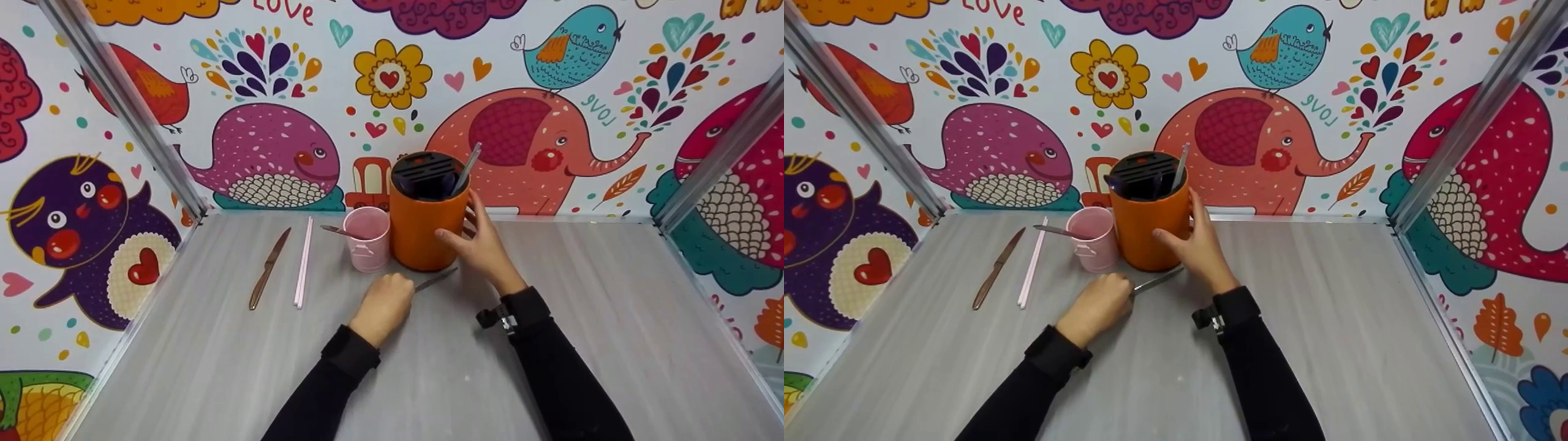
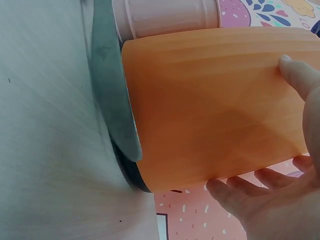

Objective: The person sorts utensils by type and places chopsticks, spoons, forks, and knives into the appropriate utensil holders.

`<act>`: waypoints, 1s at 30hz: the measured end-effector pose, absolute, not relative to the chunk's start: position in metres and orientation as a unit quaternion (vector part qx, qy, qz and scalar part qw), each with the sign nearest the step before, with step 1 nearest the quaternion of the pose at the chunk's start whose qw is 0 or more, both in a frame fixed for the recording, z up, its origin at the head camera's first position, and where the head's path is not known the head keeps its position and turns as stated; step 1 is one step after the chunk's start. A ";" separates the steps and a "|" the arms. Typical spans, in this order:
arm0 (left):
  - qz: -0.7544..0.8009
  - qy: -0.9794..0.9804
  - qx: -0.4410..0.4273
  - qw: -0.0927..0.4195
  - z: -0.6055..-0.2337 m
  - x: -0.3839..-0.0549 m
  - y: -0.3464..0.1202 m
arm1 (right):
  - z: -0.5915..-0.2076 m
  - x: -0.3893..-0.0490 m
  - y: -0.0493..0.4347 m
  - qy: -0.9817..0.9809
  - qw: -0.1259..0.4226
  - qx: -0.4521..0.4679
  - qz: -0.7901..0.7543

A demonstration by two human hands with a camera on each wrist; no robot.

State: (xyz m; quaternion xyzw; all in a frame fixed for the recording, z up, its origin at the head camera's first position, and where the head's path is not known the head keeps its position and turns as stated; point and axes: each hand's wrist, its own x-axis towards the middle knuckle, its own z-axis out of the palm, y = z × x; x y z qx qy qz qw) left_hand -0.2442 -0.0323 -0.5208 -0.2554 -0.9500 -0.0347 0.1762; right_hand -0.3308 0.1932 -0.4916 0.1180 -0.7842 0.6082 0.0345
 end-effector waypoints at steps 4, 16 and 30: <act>-0.036 -0.950 -0.263 0.161 -0.519 -0.243 -0.036 | -0.493 -0.331 0.193 -0.785 0.036 0.120 0.607; -0.184 -0.932 -0.312 -0.006 -0.478 -0.247 -0.050 | -0.491 -0.334 0.198 -0.788 0.025 0.120 0.603; -0.360 -0.884 -0.283 0.097 -0.449 -0.253 -0.087 | -0.474 -0.322 0.212 -0.841 0.020 0.107 0.530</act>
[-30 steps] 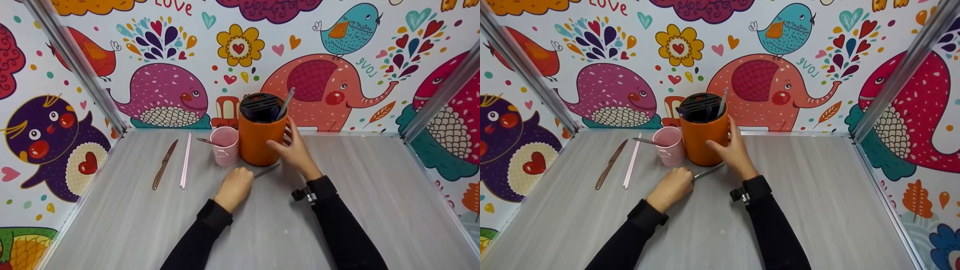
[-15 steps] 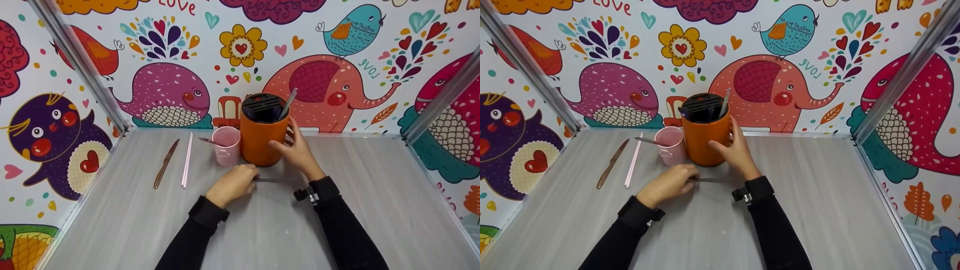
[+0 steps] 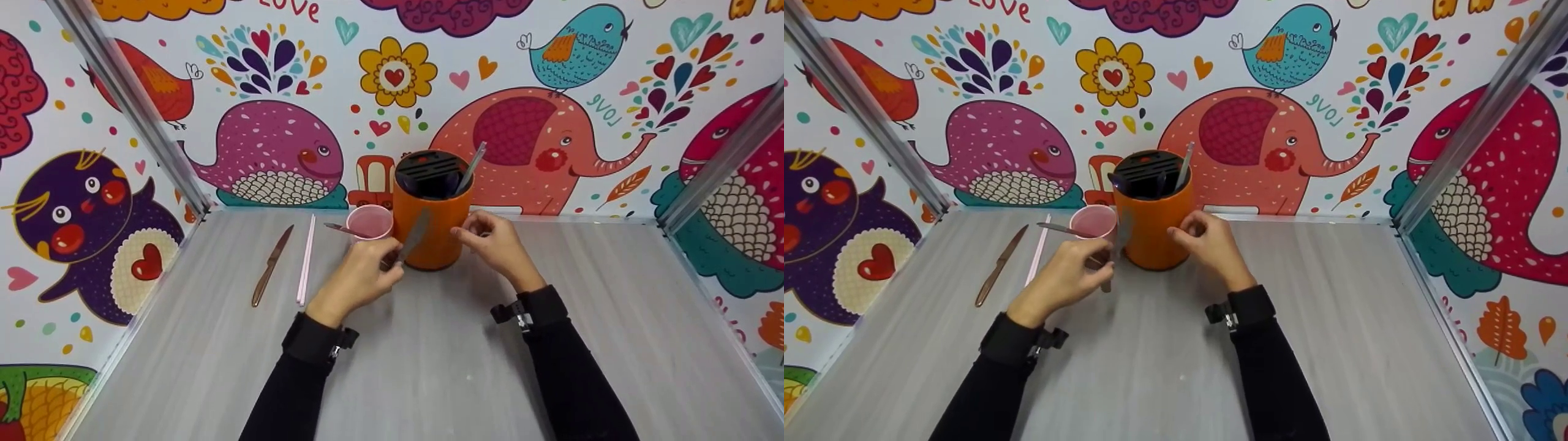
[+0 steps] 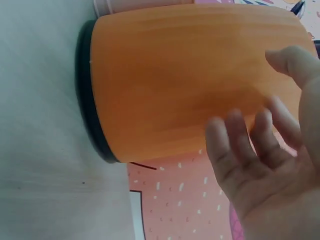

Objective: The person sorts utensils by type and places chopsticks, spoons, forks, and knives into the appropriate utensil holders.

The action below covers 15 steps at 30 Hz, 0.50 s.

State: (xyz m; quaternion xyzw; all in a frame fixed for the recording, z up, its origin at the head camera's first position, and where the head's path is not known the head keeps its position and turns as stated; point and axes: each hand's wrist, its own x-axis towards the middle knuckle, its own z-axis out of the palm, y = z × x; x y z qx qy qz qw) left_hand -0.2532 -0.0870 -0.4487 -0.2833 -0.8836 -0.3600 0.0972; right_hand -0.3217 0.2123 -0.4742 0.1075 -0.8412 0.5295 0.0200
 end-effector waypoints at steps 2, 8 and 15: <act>-0.374 -0.878 -0.276 0.113 -0.447 -0.254 -0.091 | -0.473 -0.319 0.208 -0.847 0.002 0.120 0.518; -0.387 -0.874 -0.245 0.162 -0.439 -0.254 -0.101 | -0.471 -0.311 0.188 -0.853 -0.037 0.161 0.495; -0.443 -0.841 -0.220 0.219 -0.427 -0.252 -0.109 | -0.473 -0.296 0.156 -0.854 -0.039 0.186 0.484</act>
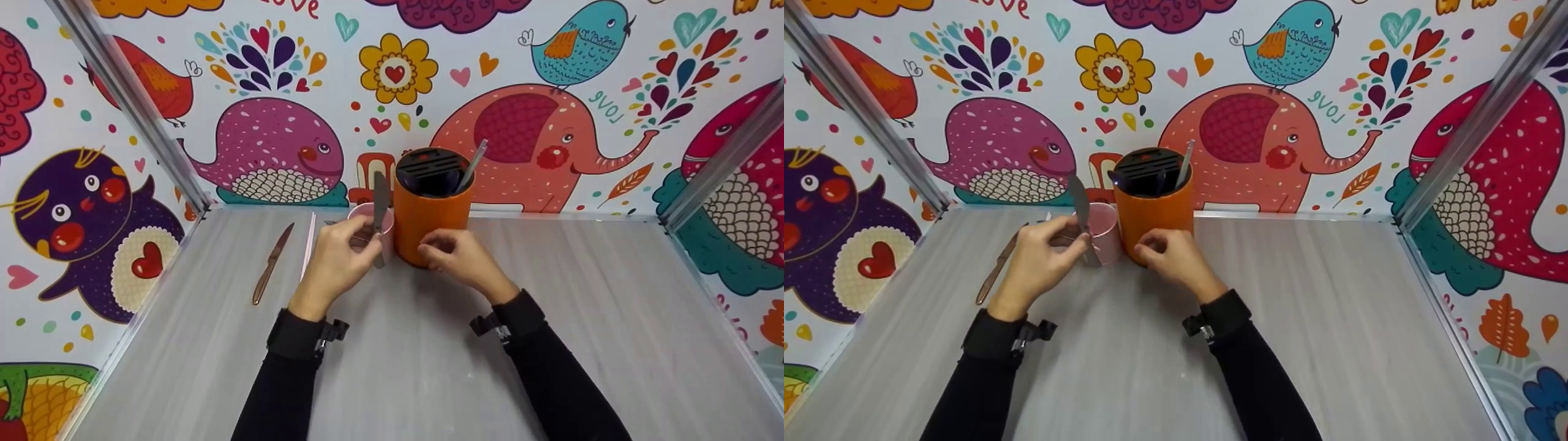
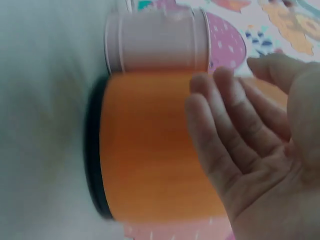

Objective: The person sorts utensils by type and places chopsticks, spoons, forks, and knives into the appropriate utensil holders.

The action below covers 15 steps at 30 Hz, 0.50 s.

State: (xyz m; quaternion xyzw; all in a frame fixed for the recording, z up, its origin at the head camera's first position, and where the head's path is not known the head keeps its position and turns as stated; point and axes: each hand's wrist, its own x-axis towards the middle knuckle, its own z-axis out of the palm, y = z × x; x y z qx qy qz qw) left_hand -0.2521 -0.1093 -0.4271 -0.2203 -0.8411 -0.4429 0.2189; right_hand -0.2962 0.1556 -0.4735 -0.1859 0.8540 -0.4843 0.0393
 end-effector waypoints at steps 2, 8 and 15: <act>-0.452 -0.831 -0.212 0.244 -0.425 -0.252 -0.110 | -0.477 -0.293 0.143 0.856 0.032 -0.190 -0.480; -0.471 -0.804 -0.179 0.316 -0.422 -0.255 -0.107 | -0.490 -0.285 0.106 0.845 0.017 -0.194 -0.498; -0.471 -0.802 -0.145 0.336 -0.430 -0.263 -0.104 | -0.497 -0.279 0.073 0.843 -0.003 -0.173 -0.509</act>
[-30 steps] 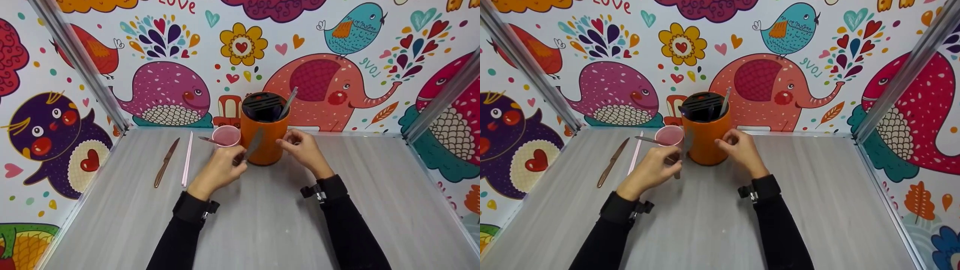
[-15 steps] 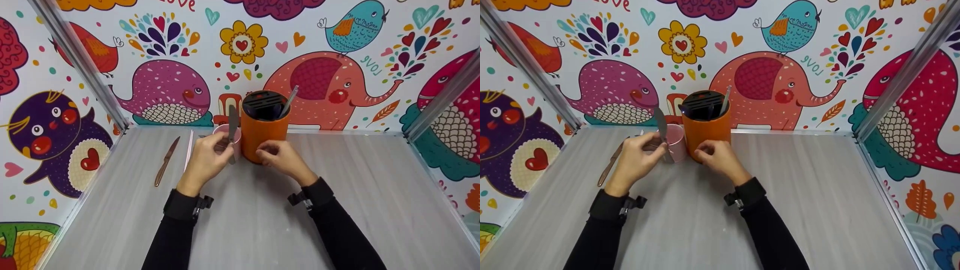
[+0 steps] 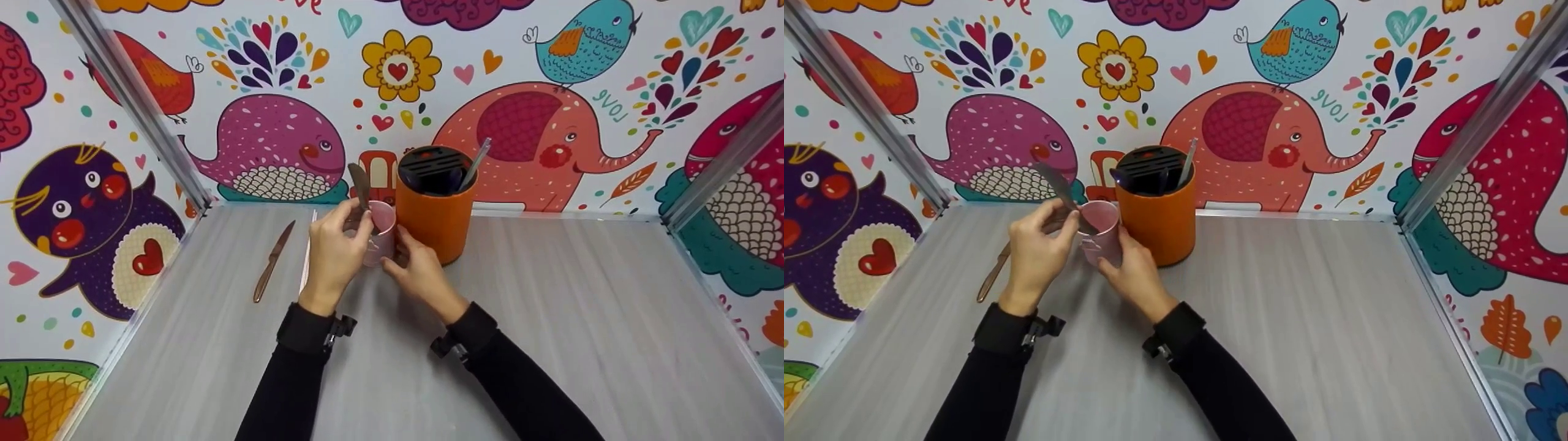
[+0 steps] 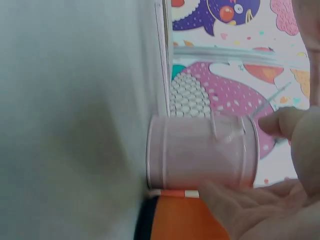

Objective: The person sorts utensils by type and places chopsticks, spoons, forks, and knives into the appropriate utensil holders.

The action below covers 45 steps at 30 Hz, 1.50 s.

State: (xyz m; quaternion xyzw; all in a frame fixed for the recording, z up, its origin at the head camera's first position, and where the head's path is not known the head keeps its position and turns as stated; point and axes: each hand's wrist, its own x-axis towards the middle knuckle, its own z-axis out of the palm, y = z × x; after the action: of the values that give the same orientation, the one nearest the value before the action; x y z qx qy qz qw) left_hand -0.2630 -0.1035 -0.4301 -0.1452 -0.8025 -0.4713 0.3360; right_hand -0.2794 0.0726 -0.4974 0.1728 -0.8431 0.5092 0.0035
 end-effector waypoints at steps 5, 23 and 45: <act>-0.455 -0.814 -0.127 0.337 -0.437 -0.267 -0.103 | -0.497 -0.278 0.056 -0.863 0.020 0.145 0.484; -0.424 -0.857 -0.118 0.269 -0.465 -0.277 -0.099 | -0.500 -0.278 0.051 -0.879 0.040 0.115 0.461; -0.332 -0.902 -0.132 0.244 -0.468 -0.278 -0.101 | -0.498 -0.278 0.053 -0.871 0.053 0.130 0.470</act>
State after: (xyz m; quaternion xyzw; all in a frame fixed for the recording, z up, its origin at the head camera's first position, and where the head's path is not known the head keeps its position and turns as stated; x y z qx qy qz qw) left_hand -0.2778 -0.1006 -0.4679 -0.1317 -0.9017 -0.3316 0.2441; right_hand -0.2780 0.0532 -0.4978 0.1303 -0.8713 0.4701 0.0530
